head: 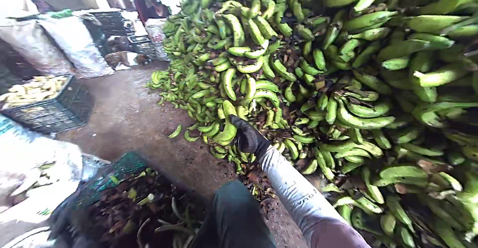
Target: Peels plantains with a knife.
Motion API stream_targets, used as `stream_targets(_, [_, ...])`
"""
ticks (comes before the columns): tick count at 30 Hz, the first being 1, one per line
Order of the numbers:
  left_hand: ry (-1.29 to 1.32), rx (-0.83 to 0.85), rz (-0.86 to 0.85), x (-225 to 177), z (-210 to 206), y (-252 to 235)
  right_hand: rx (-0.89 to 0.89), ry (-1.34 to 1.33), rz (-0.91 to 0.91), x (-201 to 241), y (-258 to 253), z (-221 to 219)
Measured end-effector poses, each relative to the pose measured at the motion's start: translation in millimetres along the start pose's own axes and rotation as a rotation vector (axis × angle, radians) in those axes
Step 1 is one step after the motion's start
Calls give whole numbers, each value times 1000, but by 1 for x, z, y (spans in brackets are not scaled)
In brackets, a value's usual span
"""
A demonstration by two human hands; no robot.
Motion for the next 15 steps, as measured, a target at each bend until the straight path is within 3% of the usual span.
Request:
stream_targets(3, [232,29,93,-50,-32,31,47,94,145,9,-12,-57])
stream_targets(6, [153,256,141,-38,-82,65,23,256,185,7,-6,-115])
stream_targets(8, [225,313,149,-54,-103,72,38,327,213,-3,1,-147])
stream_targets(13, [820,248,86,-122,-89,54,114,367,279,-18,14,-189])
stream_targets(15, [797,255,165,-107,-96,50,150,311,264,-17,16,-202])
Point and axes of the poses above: each hand's wrist, its own y-axis away from the middle knuckle, its own z-axis out of the back of the hand, x = y × z, the point moved 10 cm from there along -y, towards the middle knuckle, and after that the axes turned 9 degrees about z, right-handed, at the moved point
